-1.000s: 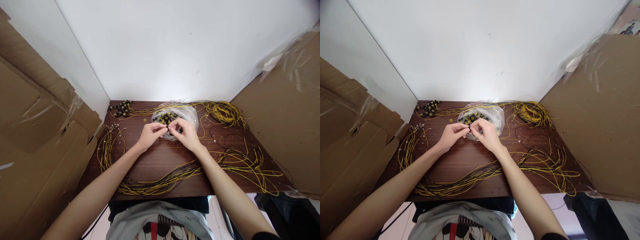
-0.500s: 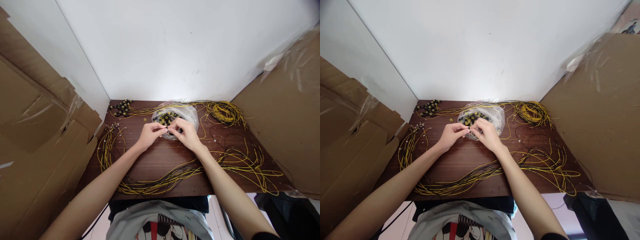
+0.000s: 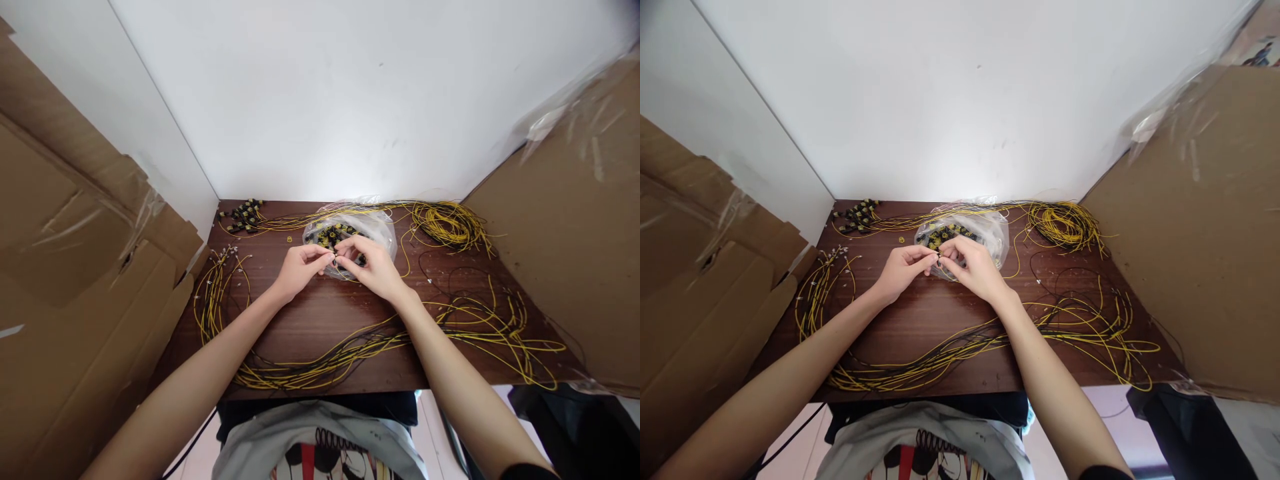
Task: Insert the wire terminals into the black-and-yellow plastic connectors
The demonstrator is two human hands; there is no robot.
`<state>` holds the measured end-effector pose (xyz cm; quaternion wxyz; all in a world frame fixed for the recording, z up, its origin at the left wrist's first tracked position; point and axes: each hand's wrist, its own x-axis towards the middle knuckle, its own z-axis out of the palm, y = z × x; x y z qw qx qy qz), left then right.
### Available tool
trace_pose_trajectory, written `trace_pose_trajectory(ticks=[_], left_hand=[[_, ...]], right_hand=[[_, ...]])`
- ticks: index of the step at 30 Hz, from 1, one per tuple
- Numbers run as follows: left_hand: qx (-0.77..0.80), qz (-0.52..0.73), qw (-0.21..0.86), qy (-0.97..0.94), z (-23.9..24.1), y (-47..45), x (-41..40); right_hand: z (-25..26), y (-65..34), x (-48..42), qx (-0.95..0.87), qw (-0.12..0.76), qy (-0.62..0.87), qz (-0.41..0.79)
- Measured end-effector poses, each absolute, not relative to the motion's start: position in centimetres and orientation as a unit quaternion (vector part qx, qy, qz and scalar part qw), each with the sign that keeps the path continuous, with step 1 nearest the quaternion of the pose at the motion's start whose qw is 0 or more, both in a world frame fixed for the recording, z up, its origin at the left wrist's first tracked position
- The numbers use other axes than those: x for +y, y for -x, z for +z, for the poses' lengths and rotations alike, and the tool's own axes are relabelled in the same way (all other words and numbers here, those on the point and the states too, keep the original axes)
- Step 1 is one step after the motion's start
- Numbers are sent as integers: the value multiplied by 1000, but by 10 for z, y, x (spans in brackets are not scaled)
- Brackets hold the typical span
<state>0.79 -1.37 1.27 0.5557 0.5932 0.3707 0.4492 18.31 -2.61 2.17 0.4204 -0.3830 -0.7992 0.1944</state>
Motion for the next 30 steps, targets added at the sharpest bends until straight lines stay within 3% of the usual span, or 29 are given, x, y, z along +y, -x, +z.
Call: trace_pose_trajectory(ticks=[7, 12, 20, 30], left_hand=[[383, 448, 560, -582, 11, -8, -14], [389, 446, 555, -584, 9, -8, -13], [395, 451, 546, -585, 6, -8, -12], [392, 442, 552, -588, 8, -8, -12]], right_hand=[[22, -201, -19, -735, 456, 485, 128], [10, -212, -11, -751, 371, 543, 63], [6, -200, -14, -818, 249, 516, 44], [3, -198, -14, -799, 264, 538, 50]])
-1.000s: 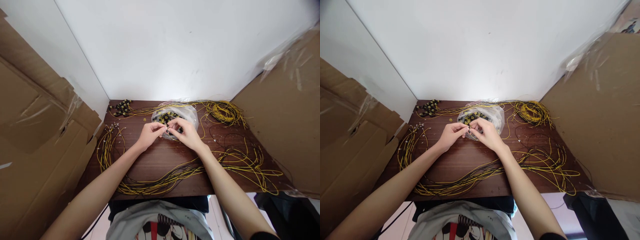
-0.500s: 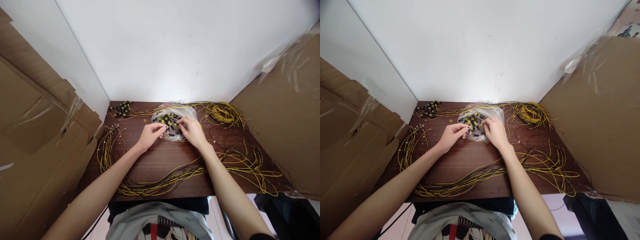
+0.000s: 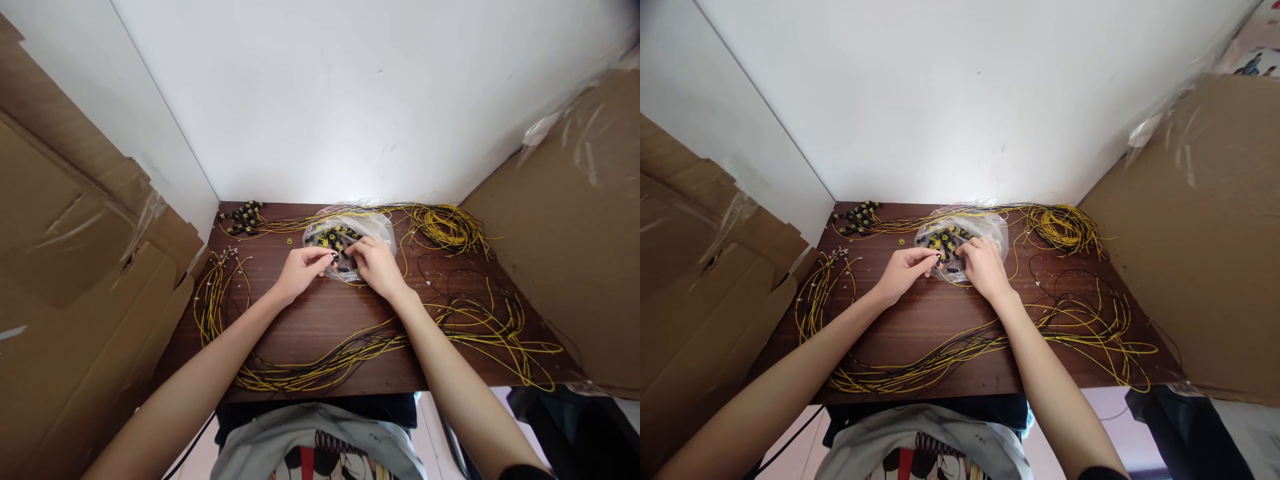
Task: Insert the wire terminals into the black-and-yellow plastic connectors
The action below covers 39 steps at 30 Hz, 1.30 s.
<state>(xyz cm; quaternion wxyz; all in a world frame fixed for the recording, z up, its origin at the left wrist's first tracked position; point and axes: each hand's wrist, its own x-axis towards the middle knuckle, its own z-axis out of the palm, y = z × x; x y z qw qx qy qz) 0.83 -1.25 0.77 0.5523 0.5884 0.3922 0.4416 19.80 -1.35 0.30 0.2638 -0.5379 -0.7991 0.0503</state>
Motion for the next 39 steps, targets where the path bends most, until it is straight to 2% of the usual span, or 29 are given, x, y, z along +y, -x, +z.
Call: trace_pose_trajectory(ticks=[6, 14, 20, 30, 39], left_hand=[[386, 445, 562, -581, 9, -9, -13], [378, 456, 575, -565, 8, -10, -13], [384, 456, 583, -552, 9, -9, -12], [382, 471, 590, -533, 9, -9, -13], [382, 473, 586, -535, 10, -9, -13]], right_hand=[[6, -198, -15, -789, 298, 535, 41], [17, -191, -19, -728, 475, 462, 177], [18, -190, -19, -721, 486, 460, 183], [17, -170, -25, -645, 542, 421, 338], [19, -167, -32, -673, 557, 406, 269]])
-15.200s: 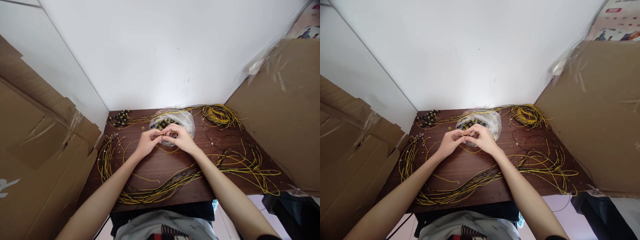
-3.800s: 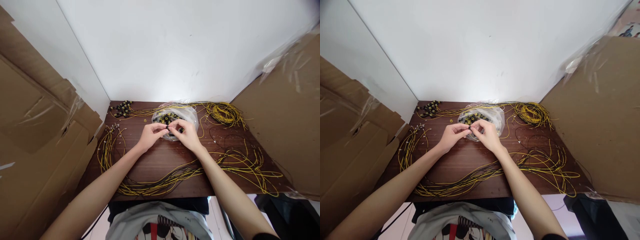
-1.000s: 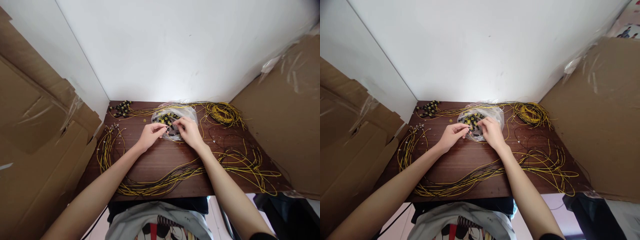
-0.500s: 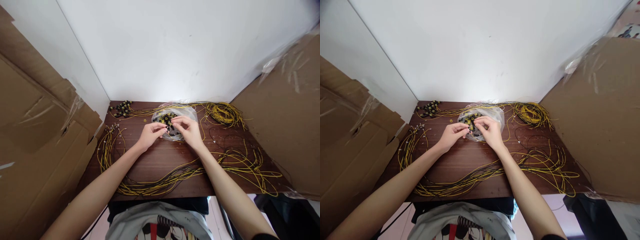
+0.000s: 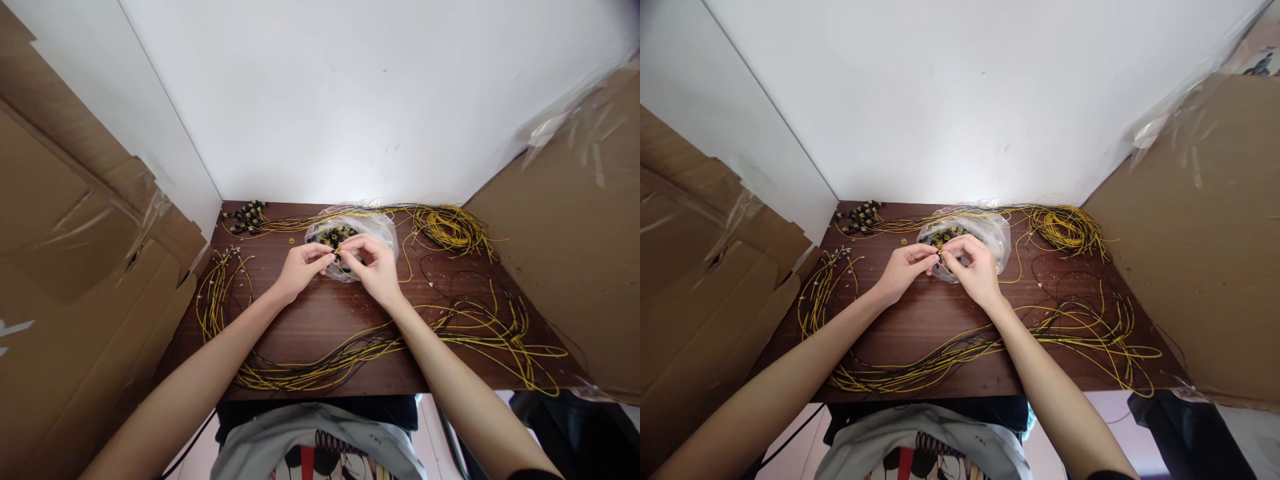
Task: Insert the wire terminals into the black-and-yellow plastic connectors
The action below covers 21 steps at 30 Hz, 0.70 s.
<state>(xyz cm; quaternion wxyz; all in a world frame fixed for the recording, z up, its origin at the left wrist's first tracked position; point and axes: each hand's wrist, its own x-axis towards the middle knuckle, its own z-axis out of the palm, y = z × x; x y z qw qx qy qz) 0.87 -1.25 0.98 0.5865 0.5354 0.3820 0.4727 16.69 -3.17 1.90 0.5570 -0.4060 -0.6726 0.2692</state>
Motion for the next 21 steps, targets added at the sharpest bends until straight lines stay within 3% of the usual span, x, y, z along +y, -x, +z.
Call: trace_pose_trajectory(ticks=[12, 21], left_hand=[[387, 475, 586, -530, 12, -9, -14], [390, 482, 575, -533, 13, -9, -15]], right_hand=[[22, -167, -33, -710, 533, 407, 215], [17, -168, -31, -691, 533, 417, 254]])
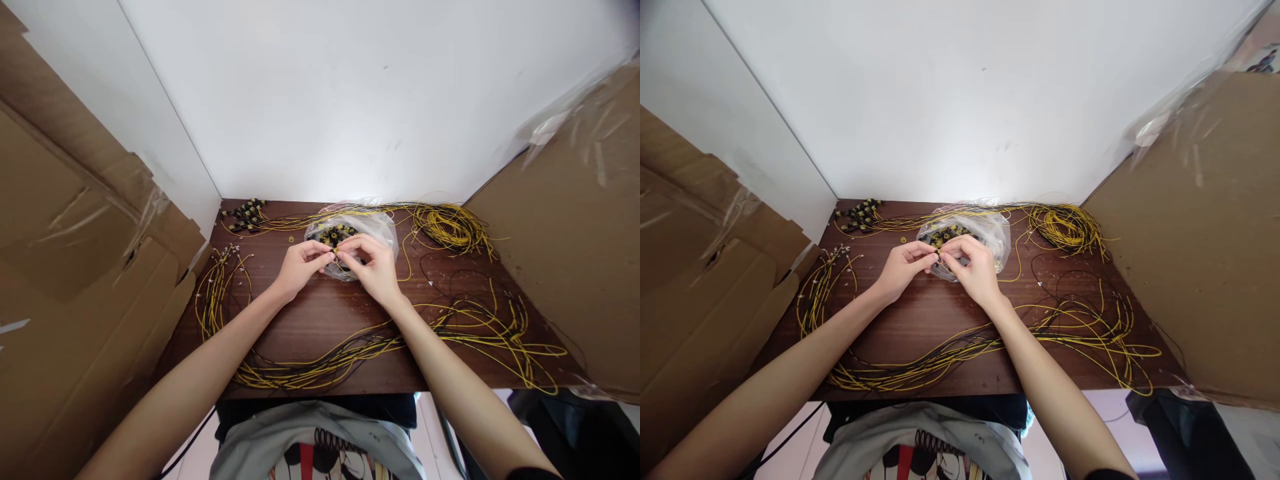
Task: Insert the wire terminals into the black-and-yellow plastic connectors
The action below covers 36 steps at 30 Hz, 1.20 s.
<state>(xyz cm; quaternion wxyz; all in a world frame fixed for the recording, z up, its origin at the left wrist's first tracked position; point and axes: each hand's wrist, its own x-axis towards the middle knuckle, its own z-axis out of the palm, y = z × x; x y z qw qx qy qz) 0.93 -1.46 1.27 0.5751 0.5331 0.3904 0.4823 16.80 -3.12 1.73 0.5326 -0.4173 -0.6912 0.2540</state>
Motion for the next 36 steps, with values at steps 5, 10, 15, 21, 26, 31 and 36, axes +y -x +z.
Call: trace_pose_trajectory(ticks=[5, 10, 15, 21, 26, 31, 36], left_hand=[[387, 484, 574, -535, 11, -9, -15], [388, 484, 569, -539, 11, -9, -15], [389, 482, 567, -543, 10, -10, -15], [387, 485, 563, -546, 9, -9, -15], [386, 490, 549, -556, 4, -10, -15], [401, 497, 533, -555, 3, -10, -15], [410, 496, 524, -558, 2, -11, -15]], right_hand=[[14, -168, -29, -665, 545, 419, 292], [11, -167, -28, -651, 550, 424, 307], [11, -167, -29, -657, 549, 431, 285], [13, -166, -30, -673, 536, 433, 269], [12, -166, -30, -671, 530, 435, 282], [11, -165, -30, -668, 525, 434, 300], [11, -167, -28, -675, 512, 435, 305]])
